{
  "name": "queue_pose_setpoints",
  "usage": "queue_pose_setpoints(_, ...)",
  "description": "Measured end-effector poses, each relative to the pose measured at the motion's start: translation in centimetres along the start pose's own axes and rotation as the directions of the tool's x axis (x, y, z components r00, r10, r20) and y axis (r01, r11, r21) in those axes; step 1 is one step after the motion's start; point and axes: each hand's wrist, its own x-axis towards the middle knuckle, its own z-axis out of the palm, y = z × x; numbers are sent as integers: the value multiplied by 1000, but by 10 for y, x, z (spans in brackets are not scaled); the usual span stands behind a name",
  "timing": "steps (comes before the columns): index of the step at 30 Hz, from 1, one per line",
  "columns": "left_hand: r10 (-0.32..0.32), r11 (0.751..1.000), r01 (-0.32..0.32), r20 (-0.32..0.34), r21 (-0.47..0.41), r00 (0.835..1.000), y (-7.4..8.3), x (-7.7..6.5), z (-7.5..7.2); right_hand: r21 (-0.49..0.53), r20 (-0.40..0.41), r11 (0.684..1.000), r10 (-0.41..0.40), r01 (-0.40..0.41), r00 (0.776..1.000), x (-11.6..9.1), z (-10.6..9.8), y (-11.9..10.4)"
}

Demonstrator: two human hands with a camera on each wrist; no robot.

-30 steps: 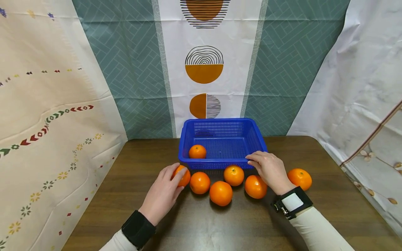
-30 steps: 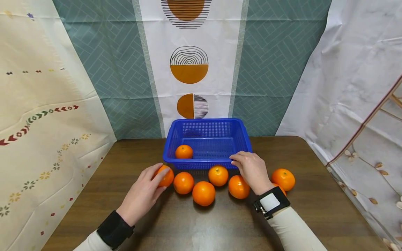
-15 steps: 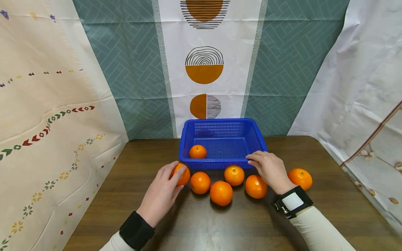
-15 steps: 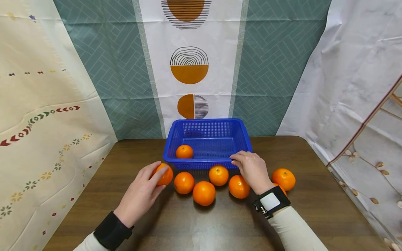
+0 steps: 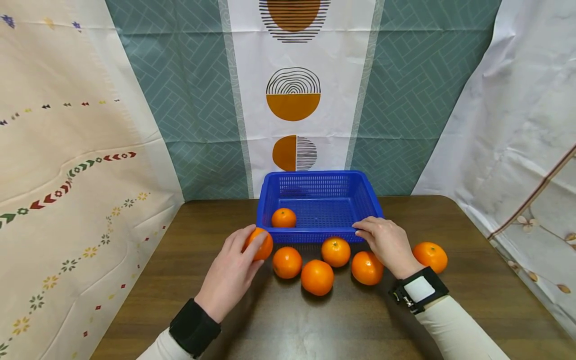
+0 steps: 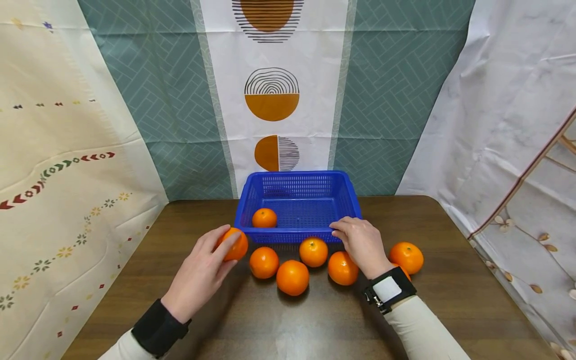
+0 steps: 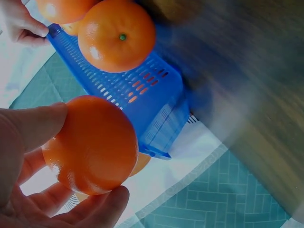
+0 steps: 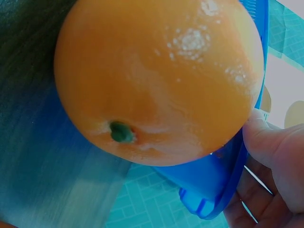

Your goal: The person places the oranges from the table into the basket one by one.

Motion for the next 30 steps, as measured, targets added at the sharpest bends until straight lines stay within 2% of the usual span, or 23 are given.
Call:
queue_pose_setpoints(9, 41, 999, -43, -73, -27, 997, 1, 7, 1, 2, 1, 1000, -3, 3, 1000, 0, -1, -1)
queue_pose_setpoints(24, 54, 997, -59, -104, -41, 993, 5, 14, 1, 0, -6, 1000, -8, 8, 1000, 0, 0, -1)
queue_pose_setpoints(30, 38, 998, -41, -82, -38, 996, 6, 18, 0, -2, -4, 1000, -1, 1, 1000, 0, 0, -2)
